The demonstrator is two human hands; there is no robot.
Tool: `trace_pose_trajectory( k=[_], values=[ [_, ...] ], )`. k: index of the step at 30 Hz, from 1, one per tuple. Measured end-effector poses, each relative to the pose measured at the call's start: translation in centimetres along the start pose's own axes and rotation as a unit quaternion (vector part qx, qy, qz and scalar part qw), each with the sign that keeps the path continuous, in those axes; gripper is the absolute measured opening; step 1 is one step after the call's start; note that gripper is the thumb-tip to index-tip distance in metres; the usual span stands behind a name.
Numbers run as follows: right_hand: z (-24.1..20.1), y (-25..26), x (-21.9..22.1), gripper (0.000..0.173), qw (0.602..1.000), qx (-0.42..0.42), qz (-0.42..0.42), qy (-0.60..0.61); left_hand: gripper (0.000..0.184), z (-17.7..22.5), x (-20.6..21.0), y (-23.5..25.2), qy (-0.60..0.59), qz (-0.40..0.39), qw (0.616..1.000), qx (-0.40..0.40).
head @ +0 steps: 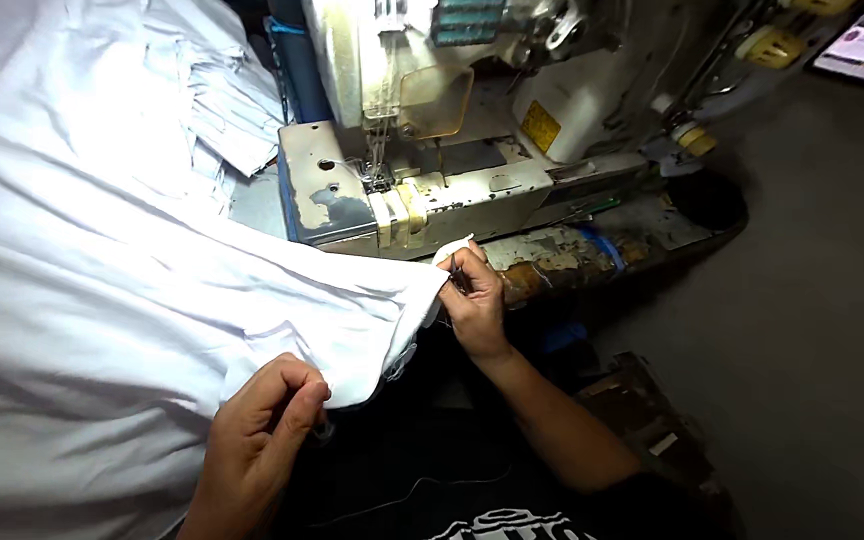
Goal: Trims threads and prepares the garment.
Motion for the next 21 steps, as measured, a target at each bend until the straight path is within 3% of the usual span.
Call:
trace_pose_trajectory(
  k=[3, 4, 6, 8, 10, 13, 16, 19, 21],
  values=[
    [-0.3, -0.1, 0.8, 0.007, 0.999, -0.002, -0.025, 0.027, 0.026, 2.4, 0.5, 1.5, -0.213, -0.098, 0.969, 0.073],
    [-0.4, -0.1, 0.8, 0.014, 0.999, -0.011, -0.027, 0.041, 0.031, 3.1, 0.7, 2.1, -0.253, -0.121, 0.956, 0.085],
    [-0.8, -0.1, 0.5, 0.021, 0.998, -0.039, -0.021, 0.04, 0.038, 2.8, 1.8, 3.2, -0.195, -0.096, 0.972, 0.091],
    [-1.4, -0.1, 0.3, 0.016, 0.998, -0.049, -0.015, 0.026, 0.022, 0.2, 3.5, 4.4, -0.022, -0.026, 0.996, 0.08],
    [-1.9, -0.4, 0.3, 0.013, 0.998, -0.046, -0.016, 0.03, 0.021, -2.5, 5.1, 5.5, 0.08, -0.009, 0.994, 0.075],
    [-1.9, -0.4, 0.0, 0.012, 0.999, -0.028, -0.006, 0.025, 0.02, -3.7, 5.3, 5.4, 0.118, -0.018, 0.989, 0.09],
    [-0.8, 0.1, -0.3, 0.009, 1.0, -0.004, 0.011, 0.022, 0.029, -2.8, 2.3, 3.4, 0.148, -0.019, 0.987, 0.054],
    [-0.2, 0.2, -0.3, 0.009, 1.0, 0.0, 0.023, 0.01, 0.027, -0.9, 0.7, 2.3, 0.095, 0.008, 0.995, 0.013],
    [-0.4, -0.1, -0.1, 0.009, 1.0, -0.007, 0.011, 0.002, 0.025, -0.4, 1.4, 2.6, 0.067, 0.01, 0.997, 0.034]
  ],
)
Point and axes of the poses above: each hand's wrist, its own y-axis towards the middle knuckle, its own x-axis out of the palm, z = x × y, the point moved 2 cm from there along y, towards the middle knuckle, and after that the axes turned 10 degrees about -y, right-handed, at the moved point
